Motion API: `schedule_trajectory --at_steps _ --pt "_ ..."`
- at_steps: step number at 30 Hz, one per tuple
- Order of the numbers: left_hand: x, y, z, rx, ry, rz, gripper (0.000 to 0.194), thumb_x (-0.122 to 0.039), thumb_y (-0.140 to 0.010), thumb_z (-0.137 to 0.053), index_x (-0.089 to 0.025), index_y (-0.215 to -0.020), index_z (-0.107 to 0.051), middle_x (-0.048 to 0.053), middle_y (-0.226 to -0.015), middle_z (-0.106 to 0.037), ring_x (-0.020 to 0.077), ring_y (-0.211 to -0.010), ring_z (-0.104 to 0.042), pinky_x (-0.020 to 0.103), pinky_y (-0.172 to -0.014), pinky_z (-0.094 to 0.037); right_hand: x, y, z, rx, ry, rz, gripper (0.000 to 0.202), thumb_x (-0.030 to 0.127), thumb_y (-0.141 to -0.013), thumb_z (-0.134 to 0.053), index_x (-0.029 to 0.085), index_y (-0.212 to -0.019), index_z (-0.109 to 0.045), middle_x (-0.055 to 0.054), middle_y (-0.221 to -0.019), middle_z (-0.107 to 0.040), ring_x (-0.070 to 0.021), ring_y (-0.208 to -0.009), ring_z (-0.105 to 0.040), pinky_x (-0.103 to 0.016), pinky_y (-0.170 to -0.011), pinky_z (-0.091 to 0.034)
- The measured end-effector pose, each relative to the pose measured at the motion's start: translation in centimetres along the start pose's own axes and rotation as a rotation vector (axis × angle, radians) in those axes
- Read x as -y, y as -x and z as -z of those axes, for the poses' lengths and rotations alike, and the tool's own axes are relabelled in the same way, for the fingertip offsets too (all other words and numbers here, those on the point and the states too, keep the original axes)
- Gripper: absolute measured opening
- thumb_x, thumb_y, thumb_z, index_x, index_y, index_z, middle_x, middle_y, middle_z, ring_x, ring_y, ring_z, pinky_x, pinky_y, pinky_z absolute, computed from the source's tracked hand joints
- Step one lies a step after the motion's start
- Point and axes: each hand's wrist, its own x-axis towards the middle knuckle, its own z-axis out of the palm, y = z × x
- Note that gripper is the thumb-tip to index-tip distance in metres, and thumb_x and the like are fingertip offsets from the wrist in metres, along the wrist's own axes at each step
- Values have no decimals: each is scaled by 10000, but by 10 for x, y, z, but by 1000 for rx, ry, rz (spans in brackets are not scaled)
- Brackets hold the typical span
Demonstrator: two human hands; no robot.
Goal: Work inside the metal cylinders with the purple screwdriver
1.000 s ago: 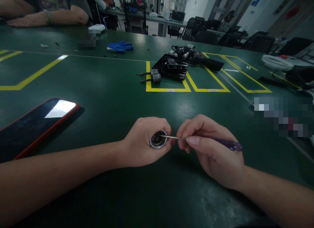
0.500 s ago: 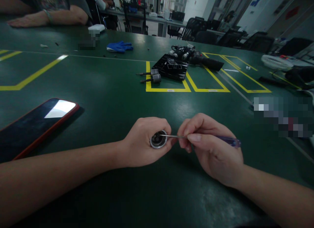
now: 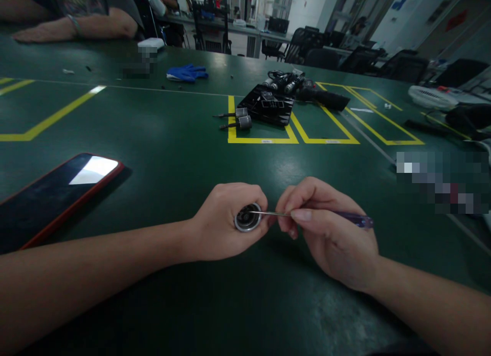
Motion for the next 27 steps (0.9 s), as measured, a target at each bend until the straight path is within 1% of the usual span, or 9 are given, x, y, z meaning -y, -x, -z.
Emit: schedule_trajectory --at_steps 3,5,11,17,19,23,27 --pt "0 0 0 1 -9 -9 123 -173 -741 -545 -148 -627 -507 -34 -582 -538 66 -512 -487 182 -498 -362 1 -3 -1 -14 -69 -33 73 108 -706 -526 164 -687 -569 -5 -636 -571 -120 -574 -489 -245 -496 -332" --pt "-1 0 0 5 -19 4 121 -176 -736 -544 -149 -624 -508 -35 -581 -540 66 -511 -487 182 -499 -362 1 -3 -2 -21 -71 -35 67 109 -698 -531 163 -681 -568 -4 -627 -570 -119 -566 -488 -245 -493 -331" --pt "-2 -1 2 24 -24 32 132 -191 -739 -554 -151 -619 -515 -32 -577 -544 69 -509 -479 184 -498 -361 2 1 0 -3 35 58 69 124 -747 -530 178 -748 -572 -8 -702 -570 -133 -620 -500 -266 -532 -336" --pt "2 1 -1 -2 28 -16 129 -190 -742 -562 -149 -630 -513 -36 -575 -523 66 -508 -477 186 -496 -355 3 5 -2 70 149 112 110 89 -776 -517 188 -792 -561 -6 -735 -551 -138 -674 -500 -277 -571 -342" --pt "2 1 -1 8 23 -8 126 -185 -744 -559 -150 -632 -512 -36 -579 -524 66 -513 -481 185 -501 -358 2 5 -1 71 114 95 108 88 -770 -519 185 -777 -564 -6 -723 -555 -135 -665 -499 -273 -563 -341" --pt "0 0 0 26 -6 1 119 -176 -740 -554 -151 -631 -514 -31 -590 -542 70 -519 -489 187 -504 -367 2 1 1 38 8 17 84 110 -751 -522 176 -750 -573 -7 -690 -571 -132 -638 -508 -259 -532 -343" --pt "-2 -1 1 28 -24 8 118 -165 -736 -555 -145 -627 -514 -31 -584 -545 65 -509 -487 180 -492 -363 2 -5 0 6 -78 -44 68 109 -712 -527 161 -693 -567 -5 -638 -571 -114 -566 -490 -240 -494 -343"
